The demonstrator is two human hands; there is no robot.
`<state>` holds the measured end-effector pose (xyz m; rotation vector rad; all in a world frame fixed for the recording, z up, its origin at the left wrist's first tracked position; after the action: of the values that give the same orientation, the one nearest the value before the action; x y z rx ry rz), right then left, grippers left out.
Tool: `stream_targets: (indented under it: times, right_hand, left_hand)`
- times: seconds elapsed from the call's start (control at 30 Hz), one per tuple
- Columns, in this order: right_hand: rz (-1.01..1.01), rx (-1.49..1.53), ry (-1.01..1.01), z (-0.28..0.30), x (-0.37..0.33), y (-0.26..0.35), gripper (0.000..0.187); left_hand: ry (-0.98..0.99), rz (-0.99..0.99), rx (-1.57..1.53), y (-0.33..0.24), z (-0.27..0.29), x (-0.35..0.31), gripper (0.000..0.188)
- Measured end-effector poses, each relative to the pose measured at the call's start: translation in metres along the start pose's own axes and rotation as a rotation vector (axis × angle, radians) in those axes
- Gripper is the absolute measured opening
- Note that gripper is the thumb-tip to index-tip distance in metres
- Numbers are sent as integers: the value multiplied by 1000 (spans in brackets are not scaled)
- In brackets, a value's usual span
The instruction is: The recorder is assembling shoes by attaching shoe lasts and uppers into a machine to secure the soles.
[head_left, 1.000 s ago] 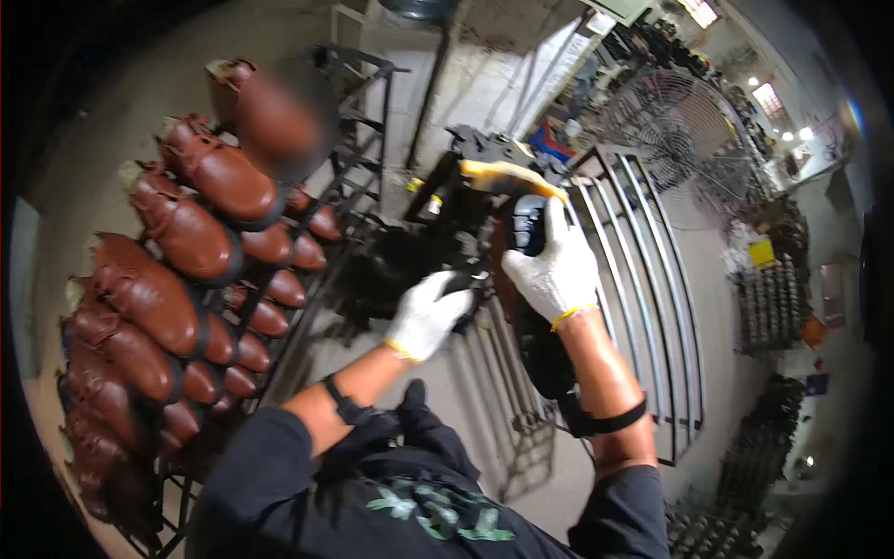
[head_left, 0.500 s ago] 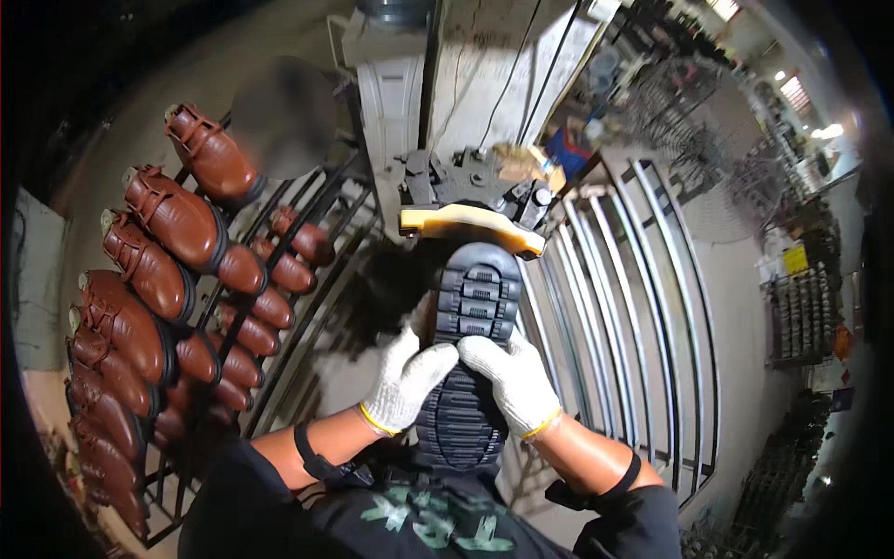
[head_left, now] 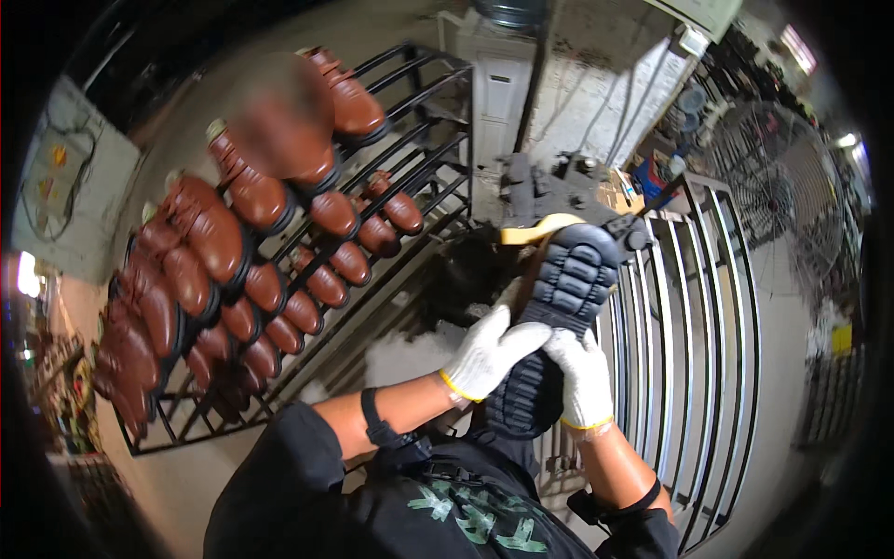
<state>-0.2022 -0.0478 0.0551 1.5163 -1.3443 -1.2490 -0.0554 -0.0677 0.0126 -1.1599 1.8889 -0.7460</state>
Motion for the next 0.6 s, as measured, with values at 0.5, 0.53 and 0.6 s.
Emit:
stream_targets:
  times: [0.5, 0.53, 0.6]
  right_hand:
    - [301, -173, -174, 13, -24, -46, 30]
    - [296, -159, -235, 9, -27, -46, 29]
    - [296, -180, -302, 19, -26, -51, 28]
  left_hand:
    - [-144, -184, 827, -7, 10, -31, 37]
    - [-8, -468, 844, -9, 0, -36, 26]
    - [27, -472, 775, 6, 4, -44, 19]
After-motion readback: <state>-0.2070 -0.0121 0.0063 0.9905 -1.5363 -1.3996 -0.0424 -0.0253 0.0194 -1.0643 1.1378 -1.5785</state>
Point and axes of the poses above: each hand's wrist, its own x-axis towards the middle knuckle, its own z-axis out of the back of the hand, y = z × x, the point moved 7 cm from there along x, towards the middle knuckle, and after that the axes turned 8 degrees about z, right-handed, at the moved point
